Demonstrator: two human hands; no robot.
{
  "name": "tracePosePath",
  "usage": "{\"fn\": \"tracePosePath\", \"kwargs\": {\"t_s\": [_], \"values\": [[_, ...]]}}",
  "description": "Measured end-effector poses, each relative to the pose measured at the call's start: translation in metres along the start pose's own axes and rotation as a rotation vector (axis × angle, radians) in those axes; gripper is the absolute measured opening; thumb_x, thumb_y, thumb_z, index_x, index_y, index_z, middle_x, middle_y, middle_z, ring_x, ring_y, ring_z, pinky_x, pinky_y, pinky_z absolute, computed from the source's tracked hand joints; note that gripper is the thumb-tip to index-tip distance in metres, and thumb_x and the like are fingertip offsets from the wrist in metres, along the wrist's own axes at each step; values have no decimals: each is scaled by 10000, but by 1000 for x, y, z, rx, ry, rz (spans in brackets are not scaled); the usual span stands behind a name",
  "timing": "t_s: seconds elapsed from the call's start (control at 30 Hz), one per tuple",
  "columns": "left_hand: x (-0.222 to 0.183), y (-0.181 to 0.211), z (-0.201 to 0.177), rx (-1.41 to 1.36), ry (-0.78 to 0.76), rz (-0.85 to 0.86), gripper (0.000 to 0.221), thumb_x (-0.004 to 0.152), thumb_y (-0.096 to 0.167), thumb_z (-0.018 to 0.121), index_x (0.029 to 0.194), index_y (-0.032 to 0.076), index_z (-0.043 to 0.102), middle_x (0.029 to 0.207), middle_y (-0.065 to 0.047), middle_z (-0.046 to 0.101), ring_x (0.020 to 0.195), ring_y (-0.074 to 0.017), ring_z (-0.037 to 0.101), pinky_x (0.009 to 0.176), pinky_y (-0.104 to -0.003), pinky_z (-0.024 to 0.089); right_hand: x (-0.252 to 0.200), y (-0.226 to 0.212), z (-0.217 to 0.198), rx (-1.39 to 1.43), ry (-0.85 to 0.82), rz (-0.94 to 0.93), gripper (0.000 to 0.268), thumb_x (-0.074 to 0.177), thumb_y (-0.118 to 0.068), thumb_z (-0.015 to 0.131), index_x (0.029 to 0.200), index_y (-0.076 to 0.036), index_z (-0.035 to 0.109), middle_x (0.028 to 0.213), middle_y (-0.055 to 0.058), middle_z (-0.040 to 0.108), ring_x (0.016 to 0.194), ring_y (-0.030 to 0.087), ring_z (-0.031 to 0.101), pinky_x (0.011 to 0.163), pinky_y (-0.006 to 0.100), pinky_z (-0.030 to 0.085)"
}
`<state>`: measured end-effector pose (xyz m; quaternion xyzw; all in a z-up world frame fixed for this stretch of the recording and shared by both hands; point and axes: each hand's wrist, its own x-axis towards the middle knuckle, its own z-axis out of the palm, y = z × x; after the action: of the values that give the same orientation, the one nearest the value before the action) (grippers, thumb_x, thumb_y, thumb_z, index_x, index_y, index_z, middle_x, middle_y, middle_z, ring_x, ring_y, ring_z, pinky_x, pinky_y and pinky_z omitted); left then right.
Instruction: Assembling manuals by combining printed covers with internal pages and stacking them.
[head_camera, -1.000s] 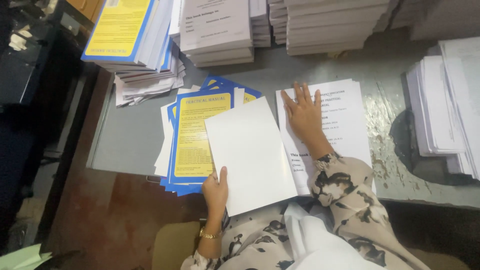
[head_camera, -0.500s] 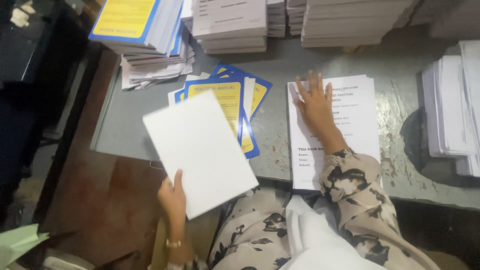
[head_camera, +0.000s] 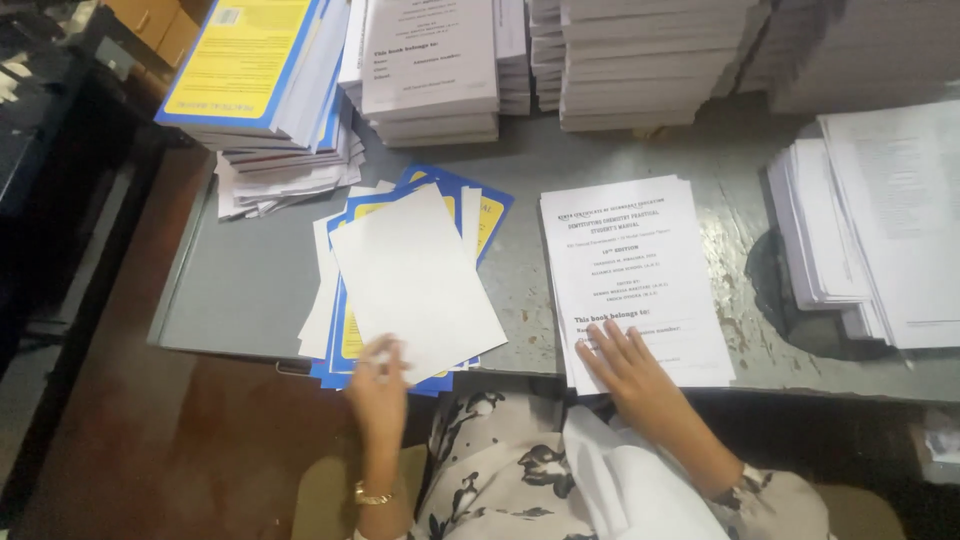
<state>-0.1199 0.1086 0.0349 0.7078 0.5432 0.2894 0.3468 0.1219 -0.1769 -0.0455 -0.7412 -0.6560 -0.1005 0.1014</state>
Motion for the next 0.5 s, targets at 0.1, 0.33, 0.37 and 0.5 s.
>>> {"fn": "tracePosePath", "kwargs": {"t_s": [0.1,0.33,0.37,0.5], "values": [[-30,23,22,-287,-395,-254,286,989,279,580,1183,113,709,1005,-39,792,734,-138,726,547,-226,592,7,11,-6,46,108,-46,940,652,248,521,1535,-25,351,1565,197,406,1472,356,367,1250,494,287],[-83,56,107,-949,-1457,-683,788,1011,560,431,1489,-67,426,1470,-272,535,1278,-394,583,1080,-443,523,48,41,-102,670,160,745,313,1037,-343,505,1092,-93,685,688,54,647,525,190,547,534,339,436],[-89,61,123,-958,-1456,-676,788,1011,560,431,1489,-67,426,1470,-272,535,1278,-394,583,1080,-443,523,47,42,-118,664,160,738,313,1037,-343,505,1092,-93,685,688,54,647,525,190,547,534,339,436],[-96,108,159,-1437,-1221,-603,812,913,499,649,1510,17,382,1470,-177,545,1300,-329,564,1122,-439,483,47,38,-162,1233,732,921,316,1041,-199,564,1288,-6,605,1115,134,712,933,286,730,762,373,613]]}}
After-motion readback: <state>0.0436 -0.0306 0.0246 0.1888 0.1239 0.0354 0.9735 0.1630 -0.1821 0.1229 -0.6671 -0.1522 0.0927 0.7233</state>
